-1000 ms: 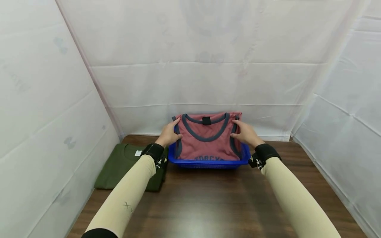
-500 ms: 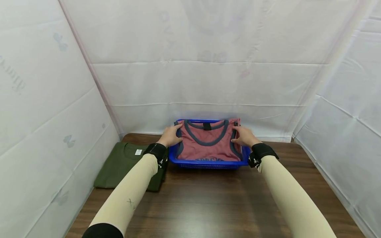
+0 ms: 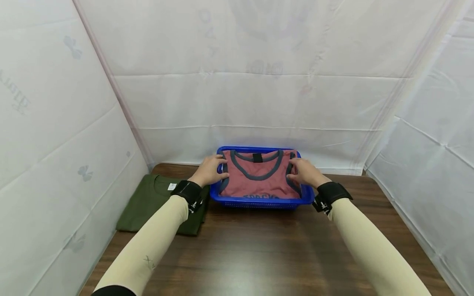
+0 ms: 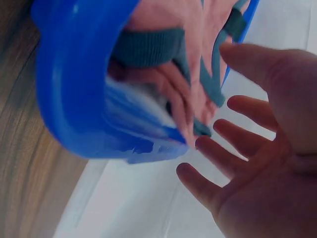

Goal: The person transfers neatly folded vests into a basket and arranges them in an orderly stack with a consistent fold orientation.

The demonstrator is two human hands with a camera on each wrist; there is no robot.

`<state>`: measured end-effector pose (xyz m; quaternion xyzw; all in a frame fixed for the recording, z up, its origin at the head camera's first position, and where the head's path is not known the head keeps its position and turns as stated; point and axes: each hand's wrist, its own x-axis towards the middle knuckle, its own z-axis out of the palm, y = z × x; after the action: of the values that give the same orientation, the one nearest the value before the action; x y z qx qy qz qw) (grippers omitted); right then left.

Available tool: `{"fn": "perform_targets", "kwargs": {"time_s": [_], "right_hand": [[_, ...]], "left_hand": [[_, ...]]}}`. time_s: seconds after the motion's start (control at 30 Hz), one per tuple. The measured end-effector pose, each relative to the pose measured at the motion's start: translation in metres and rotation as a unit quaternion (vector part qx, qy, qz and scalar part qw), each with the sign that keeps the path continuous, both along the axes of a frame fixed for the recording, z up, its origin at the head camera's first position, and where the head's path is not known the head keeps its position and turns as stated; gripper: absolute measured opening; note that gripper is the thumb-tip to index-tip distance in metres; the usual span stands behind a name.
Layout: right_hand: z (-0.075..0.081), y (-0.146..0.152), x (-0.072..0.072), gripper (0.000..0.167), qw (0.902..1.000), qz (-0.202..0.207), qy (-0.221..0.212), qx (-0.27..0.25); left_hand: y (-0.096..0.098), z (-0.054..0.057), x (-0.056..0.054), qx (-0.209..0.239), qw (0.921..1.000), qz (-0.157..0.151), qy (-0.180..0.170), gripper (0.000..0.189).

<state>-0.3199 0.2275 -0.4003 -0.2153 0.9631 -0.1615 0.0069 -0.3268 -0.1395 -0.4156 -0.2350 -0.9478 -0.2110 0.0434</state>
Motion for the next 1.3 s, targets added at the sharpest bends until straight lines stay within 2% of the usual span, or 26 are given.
{"fn": "perform_targets", "kwargs": {"time_s": [0.17, 0.37, 0.57, 0.7, 1.03, 1.2, 1.3], "right_hand": [[-0.001, -0.008, 0.007, 0.07, 0.9987, 0.031, -0.037, 0.02], [-0.01, -0.004, 0.009, 0.072, 0.9959, 0.011, -0.073, 0.052], [-0.019, 0.002, 0.006, 0.069, 0.9955, 0.003, -0.084, 0.042], [-0.02, 0.002, 0.003, 0.068, 0.9954, 0.004, -0.087, 0.039], [-0.018, 0.002, 0.004, 0.065, 0.9952, 0.008, -0.093, 0.031], [-0.018, 0.004, 0.005, 0.064, 0.9957, 0.008, -0.091, 0.011], [-0.018, 0.007, 0.008, 0.062, 0.9974, 0.019, -0.069, -0.015]], "left_hand": [[-0.002, 0.002, 0.008, -0.033, 0.9994, -0.014, -0.004, 0.054], [-0.004, -0.008, 0.013, -0.064, 0.9977, -0.017, -0.012, 0.051], [-0.007, -0.018, 0.01, -0.067, 0.9976, -0.012, -0.007, 0.052], [-0.007, -0.019, 0.009, -0.06, 0.9981, -0.014, -0.002, 0.052], [-0.005, -0.022, 0.007, -0.053, 0.9985, -0.006, -0.015, 0.053], [-0.008, -0.027, 0.008, -0.016, 0.9996, -0.019, -0.013, 0.052], [-0.012, -0.032, 0.009, 0.019, 0.9994, -0.029, -0.001, 0.051]]}}
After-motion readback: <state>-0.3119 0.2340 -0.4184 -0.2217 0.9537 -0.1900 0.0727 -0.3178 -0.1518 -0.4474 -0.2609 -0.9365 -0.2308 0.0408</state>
